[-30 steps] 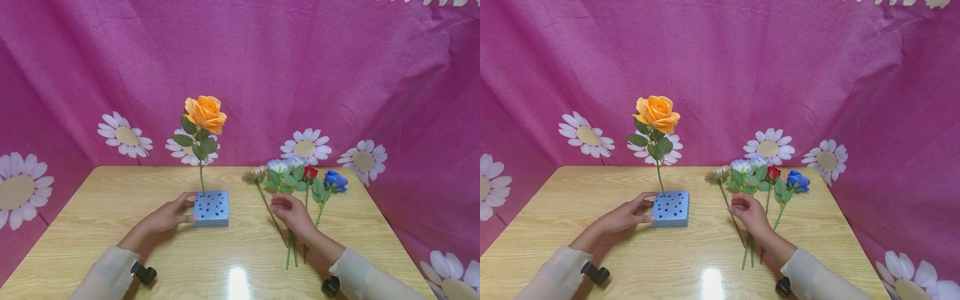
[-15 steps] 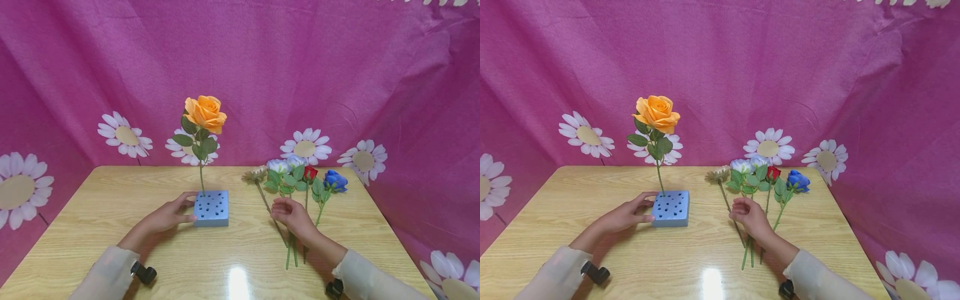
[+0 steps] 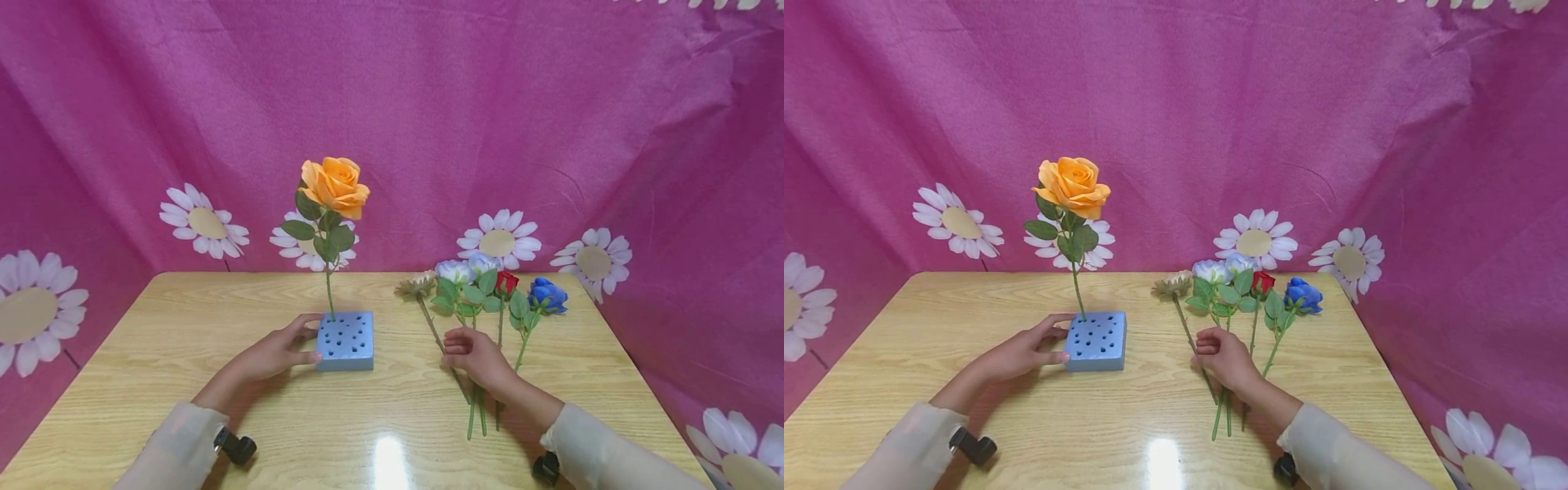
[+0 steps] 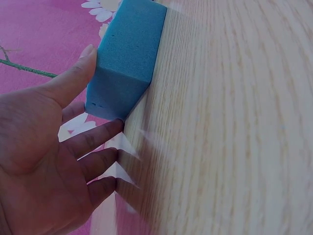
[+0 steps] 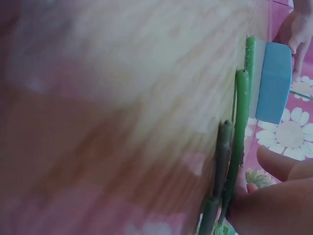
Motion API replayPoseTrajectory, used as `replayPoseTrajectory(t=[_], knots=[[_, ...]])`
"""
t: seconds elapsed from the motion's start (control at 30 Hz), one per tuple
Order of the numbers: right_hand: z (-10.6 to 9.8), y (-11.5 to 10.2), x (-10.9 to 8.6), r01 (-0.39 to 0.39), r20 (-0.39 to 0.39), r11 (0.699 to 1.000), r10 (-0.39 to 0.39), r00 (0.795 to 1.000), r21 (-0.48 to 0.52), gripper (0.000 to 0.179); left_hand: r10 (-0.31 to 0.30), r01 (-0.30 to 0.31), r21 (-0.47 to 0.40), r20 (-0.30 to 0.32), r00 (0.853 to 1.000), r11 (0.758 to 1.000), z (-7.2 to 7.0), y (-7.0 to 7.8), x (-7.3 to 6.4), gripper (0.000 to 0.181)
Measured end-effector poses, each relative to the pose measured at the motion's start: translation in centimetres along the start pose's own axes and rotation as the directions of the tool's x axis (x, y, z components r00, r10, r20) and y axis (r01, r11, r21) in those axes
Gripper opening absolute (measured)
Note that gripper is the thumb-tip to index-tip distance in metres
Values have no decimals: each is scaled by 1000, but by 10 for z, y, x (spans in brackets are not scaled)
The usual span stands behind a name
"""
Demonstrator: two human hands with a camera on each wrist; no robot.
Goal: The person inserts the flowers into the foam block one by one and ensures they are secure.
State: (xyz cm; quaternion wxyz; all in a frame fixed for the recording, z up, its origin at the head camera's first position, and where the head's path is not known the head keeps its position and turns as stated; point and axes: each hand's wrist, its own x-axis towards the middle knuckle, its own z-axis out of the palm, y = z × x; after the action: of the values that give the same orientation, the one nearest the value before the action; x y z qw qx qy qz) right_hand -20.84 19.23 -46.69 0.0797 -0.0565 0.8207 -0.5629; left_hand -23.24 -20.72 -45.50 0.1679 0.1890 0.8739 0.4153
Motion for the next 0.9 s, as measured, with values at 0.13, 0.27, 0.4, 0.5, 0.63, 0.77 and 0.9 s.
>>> replayPoseTrajectory(t=[0.13,0.27,0.4,0.5,0.63,0.77,0.9], knots=[[2,0,0,-12,-15,998,11,1000,-63,48,10,-10,7,-2,1000,1000,0,0,0,73],[3,-2,2,-22,-21,991,19,1000,-129,47,4,-4,3,-1,1000,1000,1,0,0,73],[4,-5,5,-22,-17,979,19,1000,-203,44,0,0,2,-3,1000,1000,2,-1,0,73],[5,-7,8,-17,-7,967,16,1000,-252,40,-6,6,-4,-2,1000,1000,2,-2,0,74],[5,-10,10,-23,17,960,29,999,-280,37,-16,16,-17,-2,1000,1000,2,-4,1,75],[4,-11,12,-36,38,956,49,998,-290,37,-19,19,-14,1,1000,1000,2,-3,2,75],[1,-12,14,-41,61,954,62,996,-297,41,-35,35,-12,3,999,999,1,-2,1,76]])
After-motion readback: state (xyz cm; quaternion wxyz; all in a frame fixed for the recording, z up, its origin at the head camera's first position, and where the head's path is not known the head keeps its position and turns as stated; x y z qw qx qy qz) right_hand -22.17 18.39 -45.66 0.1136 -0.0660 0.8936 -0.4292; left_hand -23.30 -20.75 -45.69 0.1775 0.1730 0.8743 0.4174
